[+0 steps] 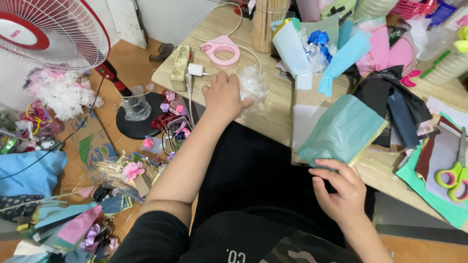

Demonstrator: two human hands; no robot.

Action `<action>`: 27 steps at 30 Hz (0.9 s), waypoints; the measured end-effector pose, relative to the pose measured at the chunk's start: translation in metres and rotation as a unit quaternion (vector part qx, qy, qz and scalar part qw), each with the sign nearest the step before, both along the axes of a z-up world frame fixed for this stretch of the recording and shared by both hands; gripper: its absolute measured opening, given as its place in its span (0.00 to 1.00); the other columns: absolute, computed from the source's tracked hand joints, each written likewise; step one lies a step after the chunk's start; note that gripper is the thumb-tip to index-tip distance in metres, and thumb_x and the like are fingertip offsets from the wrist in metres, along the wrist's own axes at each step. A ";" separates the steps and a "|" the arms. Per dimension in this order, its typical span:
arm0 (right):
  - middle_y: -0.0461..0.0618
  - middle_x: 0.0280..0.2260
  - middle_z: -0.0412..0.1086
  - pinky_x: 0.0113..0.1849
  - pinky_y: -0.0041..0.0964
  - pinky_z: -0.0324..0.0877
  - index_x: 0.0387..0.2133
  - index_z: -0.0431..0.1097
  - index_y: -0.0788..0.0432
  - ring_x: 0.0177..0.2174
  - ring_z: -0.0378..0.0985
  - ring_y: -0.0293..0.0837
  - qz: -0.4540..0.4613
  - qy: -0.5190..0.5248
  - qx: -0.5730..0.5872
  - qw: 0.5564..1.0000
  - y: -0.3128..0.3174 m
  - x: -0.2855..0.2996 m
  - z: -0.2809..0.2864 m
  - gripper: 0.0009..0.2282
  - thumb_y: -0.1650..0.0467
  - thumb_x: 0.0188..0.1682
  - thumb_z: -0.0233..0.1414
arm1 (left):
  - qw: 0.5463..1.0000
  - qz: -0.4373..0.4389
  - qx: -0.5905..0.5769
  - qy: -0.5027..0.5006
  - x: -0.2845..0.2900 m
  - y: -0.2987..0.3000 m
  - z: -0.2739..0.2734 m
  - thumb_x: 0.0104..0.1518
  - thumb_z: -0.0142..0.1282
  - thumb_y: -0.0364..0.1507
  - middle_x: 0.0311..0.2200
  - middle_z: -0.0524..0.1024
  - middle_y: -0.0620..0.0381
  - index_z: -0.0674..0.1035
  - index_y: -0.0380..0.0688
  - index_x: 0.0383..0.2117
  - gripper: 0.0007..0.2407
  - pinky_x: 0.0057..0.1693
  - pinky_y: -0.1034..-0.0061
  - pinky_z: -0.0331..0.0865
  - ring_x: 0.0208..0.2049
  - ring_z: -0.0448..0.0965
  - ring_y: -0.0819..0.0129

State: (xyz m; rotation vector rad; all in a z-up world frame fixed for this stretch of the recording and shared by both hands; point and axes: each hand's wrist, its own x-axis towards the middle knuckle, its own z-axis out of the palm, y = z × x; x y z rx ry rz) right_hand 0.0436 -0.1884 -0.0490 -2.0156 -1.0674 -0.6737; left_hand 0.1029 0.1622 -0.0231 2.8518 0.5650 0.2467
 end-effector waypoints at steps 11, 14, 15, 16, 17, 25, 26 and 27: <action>0.49 0.44 0.77 0.41 0.36 0.68 0.33 0.79 0.53 0.39 0.79 0.43 0.031 -0.005 -0.024 0.999 0.009 0.005 -0.003 0.04 0.70 0.53 0.55 | 0.993 0.012 -0.117 0.000 -0.021 0.008 0.028 0.42 0.68 0.60 0.60 0.62 0.43 0.60 0.38 0.60 0.47 0.59 0.43 0.59 0.62 0.61 0.46; 0.48 0.44 0.76 0.42 0.37 0.69 0.33 0.79 0.53 0.39 0.79 0.43 0.041 0.006 -0.026 0.999 0.013 0.004 -0.003 0.04 0.71 0.52 0.55 | 0.983 0.024 -0.151 -0.100 -0.035 0.002 0.001 0.41 0.67 0.59 0.56 0.64 0.49 0.63 0.43 0.57 0.43 0.57 0.49 0.61 0.59 0.62 0.51; 0.49 0.44 0.76 0.42 0.37 0.70 0.33 0.78 0.54 0.39 0.79 0.44 0.051 0.004 -0.026 0.998 0.015 0.003 -0.002 0.04 0.71 0.52 0.55 | 0.976 0.025 -0.150 -0.157 -0.039 0.000 -0.010 0.42 0.65 0.59 0.55 0.64 0.51 0.62 0.43 0.57 0.43 0.56 0.51 0.62 0.59 0.63 0.53; 0.49 0.44 0.76 0.42 0.37 0.70 0.33 0.78 0.54 0.39 0.79 0.44 0.051 0.003 -0.026 0.998 0.017 0.003 -0.001 0.04 0.71 0.52 0.55 | 0.976 0.025 -0.150 -0.158 -0.046 -0.009 -0.024 0.42 0.65 0.59 0.55 0.64 0.51 0.62 0.43 0.57 0.43 0.56 0.51 0.62 0.59 0.63 0.53; 0.50 0.42 0.77 0.41 0.37 0.70 0.32 0.78 0.55 0.39 0.80 0.44 0.072 -0.003 -0.017 0.997 0.018 0.002 0.000 0.03 0.73 0.51 0.56 | 0.953 -0.010 -0.141 -0.268 -0.054 -0.019 -0.038 0.47 0.56 0.60 0.50 0.67 0.51 0.66 0.43 0.51 0.36 0.54 0.55 0.62 0.54 0.67 0.53; 0.51 0.17 0.72 0.24 0.34 0.65 0.09 0.68 0.57 0.15 0.71 0.42 0.219 0.070 0.214 0.949 0.032 -0.022 0.014 0.40 0.42 0.59 0.32 | 0.687 -0.448 -0.537 -0.195 -0.095 -0.101 -0.069 0.69 0.34 0.54 0.72 0.53 0.45 0.54 0.39 0.71 0.33 0.77 0.58 0.48 0.73 0.52 0.58; 0.50 0.19 0.74 0.26 0.35 0.65 0.11 0.69 0.57 0.17 0.71 0.42 0.235 0.069 0.190 0.951 0.030 -0.022 0.016 0.38 0.43 0.60 0.32 | 0.652 -0.458 -0.575 -0.186 -0.098 -0.106 -0.067 0.67 0.32 0.56 0.67 0.57 0.46 0.57 0.39 0.69 0.35 0.74 0.59 0.53 0.69 0.57 0.59; 0.49 0.20 0.75 0.27 0.35 0.66 0.12 0.71 0.57 0.18 0.71 0.42 0.251 0.068 0.166 0.951 0.028 -0.021 0.018 0.37 0.44 0.60 0.33 | 0.615 -0.467 -0.610 -0.177 -0.100 -0.110 -0.064 0.64 0.31 0.59 0.63 0.62 0.47 0.60 0.39 0.67 0.36 0.70 0.61 0.58 0.65 0.62 0.59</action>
